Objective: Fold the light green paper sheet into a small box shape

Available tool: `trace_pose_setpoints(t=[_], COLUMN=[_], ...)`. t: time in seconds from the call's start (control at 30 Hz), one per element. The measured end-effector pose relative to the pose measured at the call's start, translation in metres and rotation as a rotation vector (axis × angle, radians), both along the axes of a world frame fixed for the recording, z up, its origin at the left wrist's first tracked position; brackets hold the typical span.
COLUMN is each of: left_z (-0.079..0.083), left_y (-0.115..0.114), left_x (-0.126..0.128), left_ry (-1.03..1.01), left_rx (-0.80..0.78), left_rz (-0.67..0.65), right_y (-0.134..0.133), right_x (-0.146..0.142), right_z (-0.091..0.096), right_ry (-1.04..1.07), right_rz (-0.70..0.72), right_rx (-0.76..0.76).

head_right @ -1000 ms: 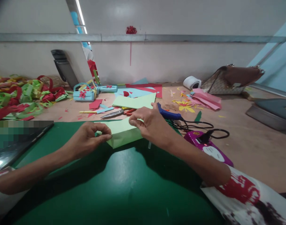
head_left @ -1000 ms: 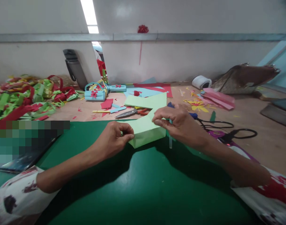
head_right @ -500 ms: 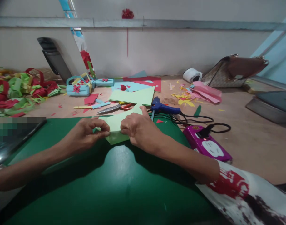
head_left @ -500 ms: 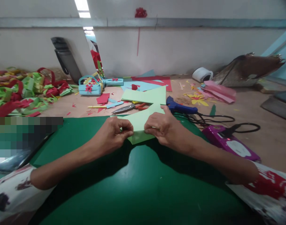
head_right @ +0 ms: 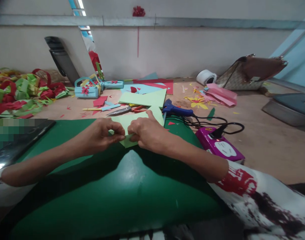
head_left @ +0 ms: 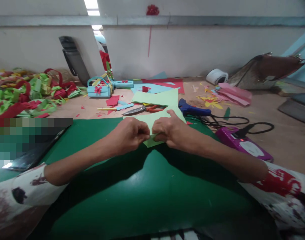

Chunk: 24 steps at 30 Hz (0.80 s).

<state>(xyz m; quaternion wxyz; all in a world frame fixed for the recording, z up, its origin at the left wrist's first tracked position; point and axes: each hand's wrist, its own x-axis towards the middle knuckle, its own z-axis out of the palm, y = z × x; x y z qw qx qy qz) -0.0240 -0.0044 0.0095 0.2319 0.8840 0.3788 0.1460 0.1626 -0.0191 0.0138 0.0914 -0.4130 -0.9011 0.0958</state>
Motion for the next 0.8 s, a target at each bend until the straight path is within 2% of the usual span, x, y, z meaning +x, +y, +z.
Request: trace_pose_setpoints(t=[0.17,0.37,0.53,0.8], left_z=[0.008,0.011,0.015,0.024], left_y=[0.005,0.001,-0.006,-0.012], left_x=[-0.011,-0.008,0.001,0.006], left_ry=[0.238,0.46,0.501,0.547], left_rx=[0.154,0.288,0.212,0.089], left_rz=[-0.161,-0.313,-0.25,-0.221], right_y=[0.003,0.014,0.011,0.004], right_x=[0.008,0.015,0.007,-0.006], right_z=[0.002,-0.002,-0.007,-0.001], right_ry=[0.01,0.008,-0.053,-0.198], right_rz=[0.024,0.19,0.257,0.182], right_rx=[-0.097,-0.01,0.038,0.038])
